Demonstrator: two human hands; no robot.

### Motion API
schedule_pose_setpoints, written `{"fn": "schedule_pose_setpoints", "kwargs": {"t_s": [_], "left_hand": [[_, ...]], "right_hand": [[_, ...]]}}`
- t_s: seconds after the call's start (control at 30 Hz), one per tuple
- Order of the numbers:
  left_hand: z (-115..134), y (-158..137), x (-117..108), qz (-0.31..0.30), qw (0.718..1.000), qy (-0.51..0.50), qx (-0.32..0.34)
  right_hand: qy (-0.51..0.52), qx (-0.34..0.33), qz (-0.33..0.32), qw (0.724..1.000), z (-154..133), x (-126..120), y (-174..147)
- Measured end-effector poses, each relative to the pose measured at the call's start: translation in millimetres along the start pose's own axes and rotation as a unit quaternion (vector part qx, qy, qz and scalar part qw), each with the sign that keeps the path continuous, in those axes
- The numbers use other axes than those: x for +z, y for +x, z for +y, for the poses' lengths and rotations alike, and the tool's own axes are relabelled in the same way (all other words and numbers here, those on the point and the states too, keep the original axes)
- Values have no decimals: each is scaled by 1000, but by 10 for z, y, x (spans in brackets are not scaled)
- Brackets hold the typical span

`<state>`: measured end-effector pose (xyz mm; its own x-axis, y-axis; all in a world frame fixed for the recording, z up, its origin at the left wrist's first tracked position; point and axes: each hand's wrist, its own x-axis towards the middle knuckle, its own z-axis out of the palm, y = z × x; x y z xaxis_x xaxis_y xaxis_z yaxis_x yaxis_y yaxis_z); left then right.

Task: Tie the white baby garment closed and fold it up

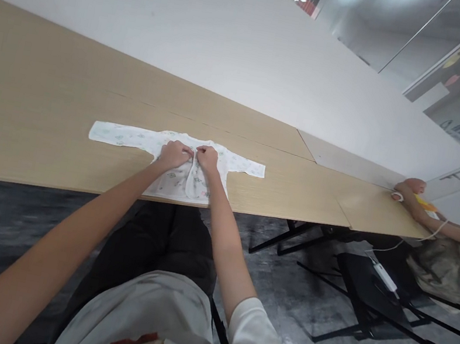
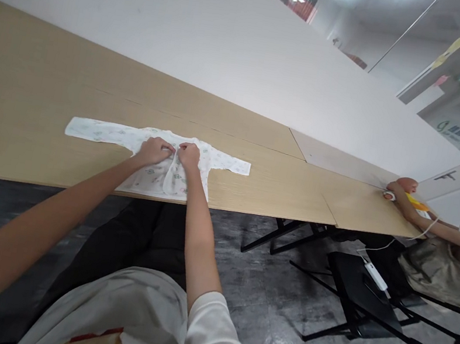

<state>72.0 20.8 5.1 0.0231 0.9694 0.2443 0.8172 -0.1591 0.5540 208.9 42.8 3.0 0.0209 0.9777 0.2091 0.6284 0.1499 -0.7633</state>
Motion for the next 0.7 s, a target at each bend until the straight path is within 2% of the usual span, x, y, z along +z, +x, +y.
{"fn": "schedule_pose_setpoints", "kwargs": {"t_s": [0.17,0.3,0.43,0.57,0.7], "left_hand": [[-5,-87,4,2,998,-36,60],[2,-97,14,-1,996,1,89],[30,-119,-5,-11,997,21,79],[39,-136,-33,-24,996,-17,84],[18,-141,-49,-42,994,-66,80]], "right_hand": [[58,-10,-15,998,-19,-104,-106],[66,-3,-14,998,-9,-146,-206],[42,-16,-25,999,-10,-192,-272],[30,-42,-16,999,-20,-230,-309],[64,-21,0,998,-1,-224,-292]]}}
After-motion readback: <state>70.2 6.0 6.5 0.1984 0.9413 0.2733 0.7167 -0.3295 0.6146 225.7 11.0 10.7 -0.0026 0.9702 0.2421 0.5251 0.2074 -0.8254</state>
